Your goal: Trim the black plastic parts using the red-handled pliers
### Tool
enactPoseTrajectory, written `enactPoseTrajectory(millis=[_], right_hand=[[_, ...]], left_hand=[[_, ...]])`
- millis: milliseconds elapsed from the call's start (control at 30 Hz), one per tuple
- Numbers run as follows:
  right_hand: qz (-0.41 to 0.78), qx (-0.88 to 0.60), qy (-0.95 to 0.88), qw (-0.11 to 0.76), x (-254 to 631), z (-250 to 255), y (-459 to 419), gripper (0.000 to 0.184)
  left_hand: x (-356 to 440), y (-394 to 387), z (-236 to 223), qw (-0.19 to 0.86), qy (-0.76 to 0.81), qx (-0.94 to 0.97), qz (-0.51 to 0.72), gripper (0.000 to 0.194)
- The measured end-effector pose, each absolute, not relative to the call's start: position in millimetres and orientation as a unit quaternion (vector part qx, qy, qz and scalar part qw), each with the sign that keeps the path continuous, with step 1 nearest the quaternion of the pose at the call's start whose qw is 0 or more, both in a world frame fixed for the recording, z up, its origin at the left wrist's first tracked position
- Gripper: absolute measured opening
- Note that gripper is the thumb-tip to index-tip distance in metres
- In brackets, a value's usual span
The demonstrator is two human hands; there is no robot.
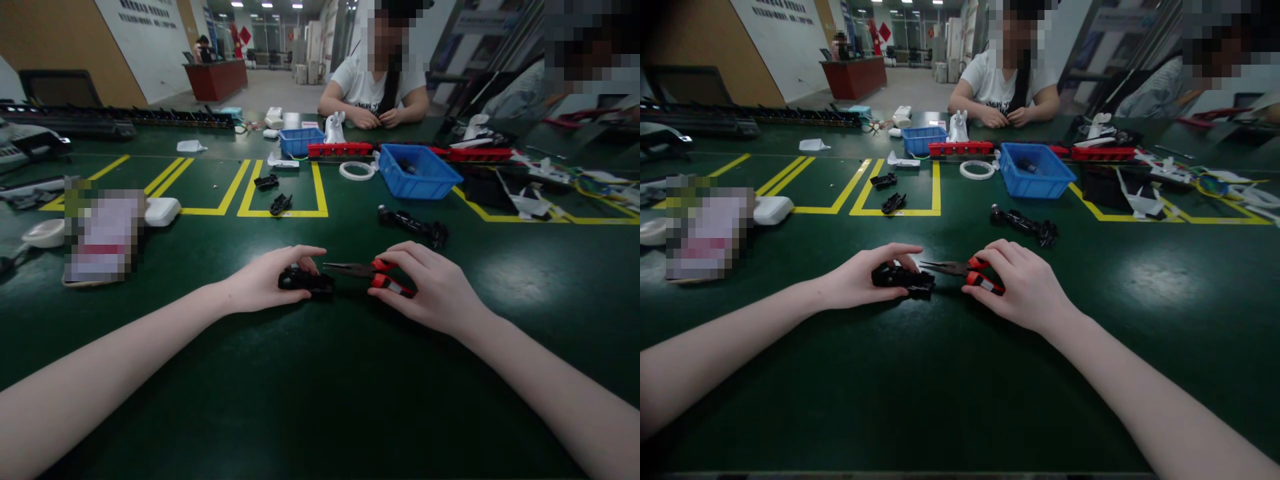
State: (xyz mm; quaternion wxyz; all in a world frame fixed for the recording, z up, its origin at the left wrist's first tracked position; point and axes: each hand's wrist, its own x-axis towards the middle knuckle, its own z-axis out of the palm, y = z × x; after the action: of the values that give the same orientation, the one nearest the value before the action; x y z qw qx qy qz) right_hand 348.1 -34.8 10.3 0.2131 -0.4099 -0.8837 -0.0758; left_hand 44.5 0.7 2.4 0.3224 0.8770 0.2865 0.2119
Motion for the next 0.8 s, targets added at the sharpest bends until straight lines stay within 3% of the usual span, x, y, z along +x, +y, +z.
enactPoseTrajectory(millis=[167,800], right_hand=[[-0.063,-0.408,-0.886,0.210,337.3,11.3,-42.8,0.037],[-0.045,-0.412,-0.892,0.183,336.7,14.1,-47.8,0.035]], left_hand=[[44.5,-1.1,1.1,0.304,0.284,0.885,0.210,0.075],[44.3,-0.4,1.1,0.291,0.260,0.898,0.203,0.069]])
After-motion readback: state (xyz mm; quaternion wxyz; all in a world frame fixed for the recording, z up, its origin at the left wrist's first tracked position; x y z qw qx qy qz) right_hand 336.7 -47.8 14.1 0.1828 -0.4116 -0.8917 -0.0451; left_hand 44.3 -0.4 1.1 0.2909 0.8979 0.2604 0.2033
